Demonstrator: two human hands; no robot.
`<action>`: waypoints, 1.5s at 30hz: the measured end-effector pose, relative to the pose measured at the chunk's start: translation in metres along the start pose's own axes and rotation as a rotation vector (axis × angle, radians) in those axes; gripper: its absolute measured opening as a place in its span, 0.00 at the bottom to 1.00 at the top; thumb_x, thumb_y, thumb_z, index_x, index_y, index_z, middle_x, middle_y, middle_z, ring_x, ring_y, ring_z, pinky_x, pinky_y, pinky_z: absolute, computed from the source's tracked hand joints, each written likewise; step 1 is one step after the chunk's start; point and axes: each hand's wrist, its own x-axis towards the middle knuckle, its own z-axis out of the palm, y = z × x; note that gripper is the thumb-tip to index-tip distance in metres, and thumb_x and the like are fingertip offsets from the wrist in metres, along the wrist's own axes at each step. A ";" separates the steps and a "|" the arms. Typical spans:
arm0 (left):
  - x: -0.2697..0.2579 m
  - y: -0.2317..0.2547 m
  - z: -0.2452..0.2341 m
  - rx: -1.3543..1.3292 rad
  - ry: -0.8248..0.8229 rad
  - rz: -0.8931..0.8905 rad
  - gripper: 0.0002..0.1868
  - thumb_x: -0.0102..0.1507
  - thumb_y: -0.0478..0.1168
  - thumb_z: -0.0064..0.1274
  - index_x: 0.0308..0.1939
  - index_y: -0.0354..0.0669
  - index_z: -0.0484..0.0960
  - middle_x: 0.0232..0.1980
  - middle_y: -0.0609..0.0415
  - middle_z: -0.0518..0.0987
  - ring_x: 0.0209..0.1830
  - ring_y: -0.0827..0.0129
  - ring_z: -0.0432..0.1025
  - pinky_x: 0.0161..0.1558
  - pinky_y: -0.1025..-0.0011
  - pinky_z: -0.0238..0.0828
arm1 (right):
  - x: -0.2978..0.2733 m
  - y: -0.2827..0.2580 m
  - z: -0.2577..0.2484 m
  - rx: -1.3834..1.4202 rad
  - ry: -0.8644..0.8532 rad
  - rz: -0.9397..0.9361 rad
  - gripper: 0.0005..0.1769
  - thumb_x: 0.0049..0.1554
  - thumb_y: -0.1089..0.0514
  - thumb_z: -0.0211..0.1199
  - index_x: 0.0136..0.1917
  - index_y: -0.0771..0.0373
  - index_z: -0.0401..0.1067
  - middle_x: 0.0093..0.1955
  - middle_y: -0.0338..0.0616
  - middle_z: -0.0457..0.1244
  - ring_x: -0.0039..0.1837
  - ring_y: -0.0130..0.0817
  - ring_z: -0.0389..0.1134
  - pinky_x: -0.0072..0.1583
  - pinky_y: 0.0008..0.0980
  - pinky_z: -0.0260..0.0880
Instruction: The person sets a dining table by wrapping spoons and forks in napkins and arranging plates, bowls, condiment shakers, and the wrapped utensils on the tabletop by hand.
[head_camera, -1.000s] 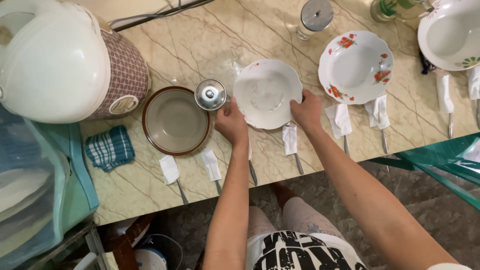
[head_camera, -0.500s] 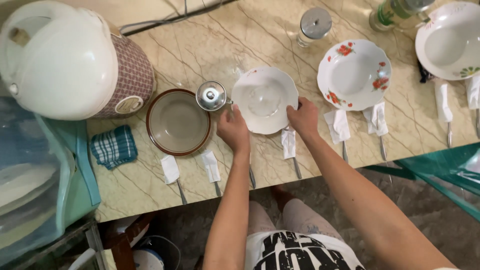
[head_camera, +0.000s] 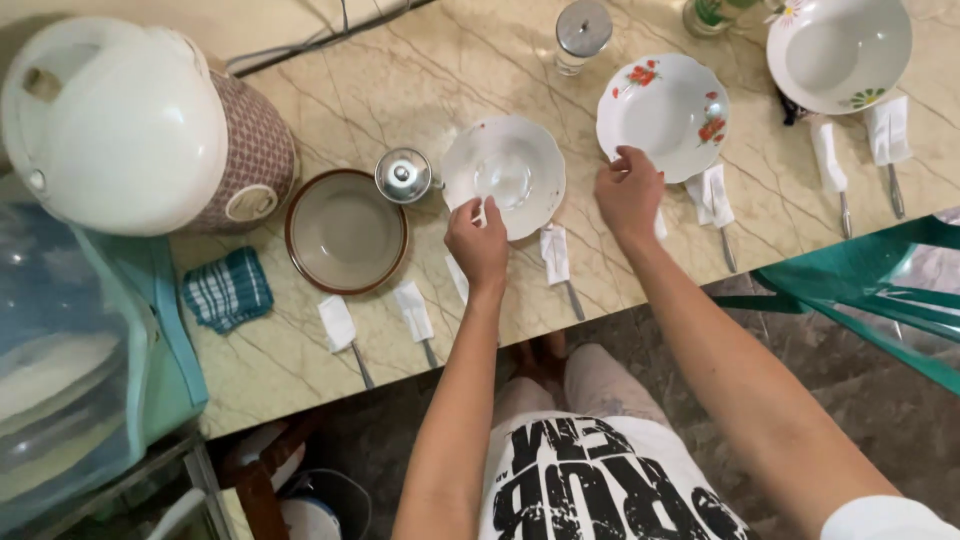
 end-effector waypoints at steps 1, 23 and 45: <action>-0.001 0.001 -0.001 -0.029 -0.017 0.006 0.12 0.64 0.38 0.59 0.42 0.29 0.84 0.42 0.42 0.84 0.39 0.55 0.79 0.43 0.65 0.77 | 0.001 0.003 -0.007 0.050 -0.010 0.068 0.18 0.55 0.62 0.70 0.58 0.68 0.76 0.42 0.46 0.72 0.43 0.39 0.73 0.54 0.39 0.70; -0.040 0.058 0.202 -0.084 -0.167 -0.236 0.20 0.58 0.41 0.65 0.46 0.26 0.81 0.40 0.42 0.83 0.35 0.57 0.77 0.42 0.64 0.74 | 0.114 0.169 -0.050 0.034 -0.155 0.129 0.32 0.50 0.61 0.70 0.66 0.70 0.67 0.55 0.53 0.65 0.54 0.42 0.67 0.58 0.42 0.69; -0.026 0.047 0.222 -0.178 -0.097 -0.527 0.12 0.59 0.37 0.60 0.42 0.29 0.83 0.36 0.46 0.85 0.33 0.65 0.78 0.40 0.68 0.73 | 0.159 0.152 -0.027 0.206 -0.562 0.557 0.22 0.49 0.61 0.64 0.57 0.69 0.79 0.40 0.50 0.71 0.35 0.34 0.72 0.38 0.33 0.74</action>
